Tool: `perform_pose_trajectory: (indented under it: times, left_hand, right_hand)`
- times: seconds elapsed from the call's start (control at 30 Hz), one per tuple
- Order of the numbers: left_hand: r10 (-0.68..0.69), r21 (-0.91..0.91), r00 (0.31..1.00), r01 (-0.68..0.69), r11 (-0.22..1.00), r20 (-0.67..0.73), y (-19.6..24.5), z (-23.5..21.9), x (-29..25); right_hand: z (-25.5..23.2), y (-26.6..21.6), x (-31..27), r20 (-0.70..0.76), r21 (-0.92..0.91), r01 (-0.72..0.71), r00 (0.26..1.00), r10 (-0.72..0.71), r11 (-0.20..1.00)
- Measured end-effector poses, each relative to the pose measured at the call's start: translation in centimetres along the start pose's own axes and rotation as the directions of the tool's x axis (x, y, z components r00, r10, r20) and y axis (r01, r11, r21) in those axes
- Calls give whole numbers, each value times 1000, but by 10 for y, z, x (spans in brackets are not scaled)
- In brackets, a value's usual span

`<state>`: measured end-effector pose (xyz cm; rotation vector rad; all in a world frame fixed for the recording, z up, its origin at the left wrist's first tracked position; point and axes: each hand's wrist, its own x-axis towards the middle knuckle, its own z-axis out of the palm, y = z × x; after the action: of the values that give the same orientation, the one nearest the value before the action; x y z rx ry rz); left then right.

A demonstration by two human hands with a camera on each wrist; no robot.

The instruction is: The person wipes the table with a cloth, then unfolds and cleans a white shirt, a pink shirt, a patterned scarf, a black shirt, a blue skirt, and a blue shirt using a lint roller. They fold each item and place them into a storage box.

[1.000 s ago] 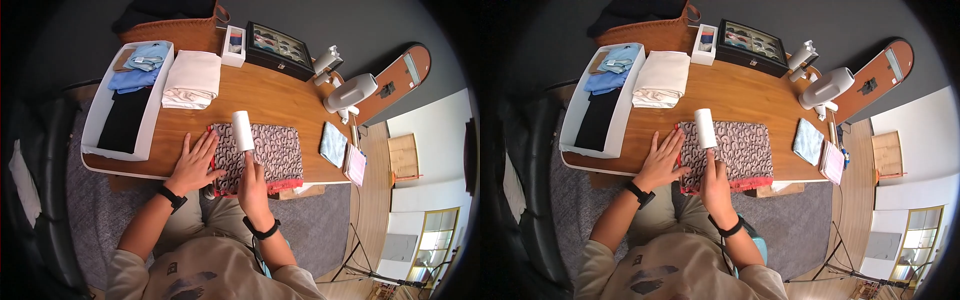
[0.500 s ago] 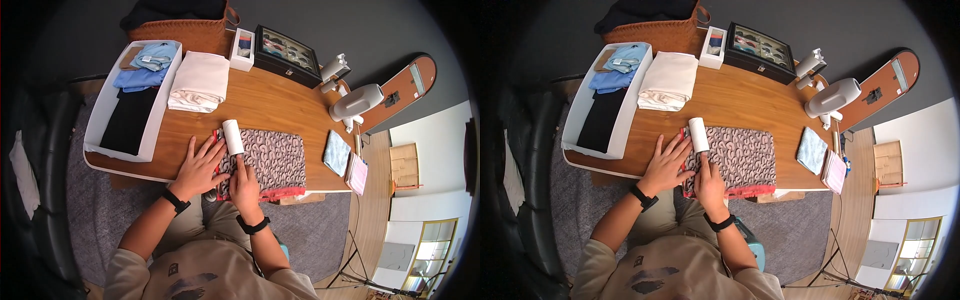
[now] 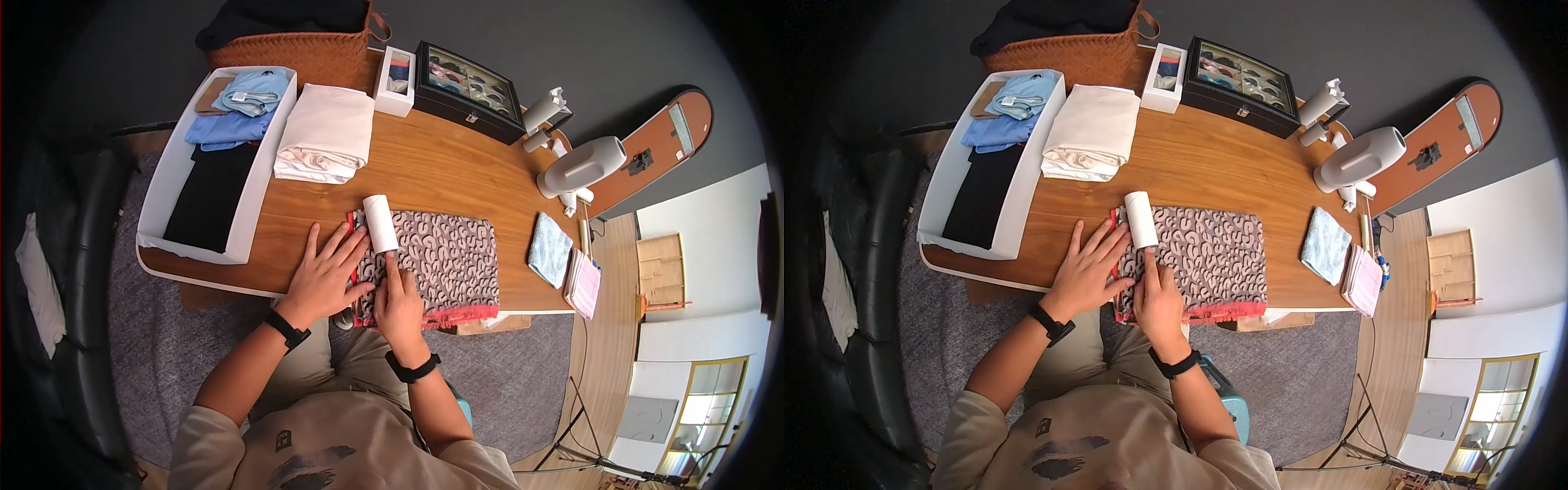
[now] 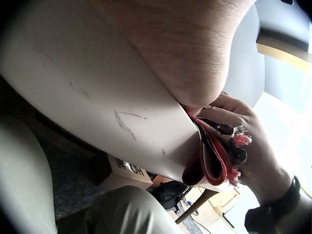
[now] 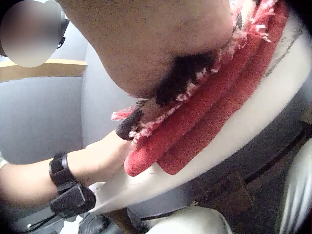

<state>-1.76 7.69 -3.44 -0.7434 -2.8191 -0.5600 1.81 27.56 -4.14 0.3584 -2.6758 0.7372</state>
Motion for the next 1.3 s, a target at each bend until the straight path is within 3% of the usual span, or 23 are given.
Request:
perform_pose_trajectory:
  times: [0.4, 0.93, 1.3]
  left_hand:
    - [-5, -32, 1000, 5, 999, 4, 1, -2, 0]
    - [-4, -24, 1000, 4, 1000, -7, 0, 1, -1]
    - [-7, 0, 1000, 7, 1000, -19, 1, 1, -1]
  right_hand:
    - [1, 0, 0, 90, -83, -12, 996, 20, 996]
    - [2, -1, 0, 99, -93, -20, 995, 29, 995]
    - [-3, -11, 6, 189, -168, -71, 977, 102, 983]
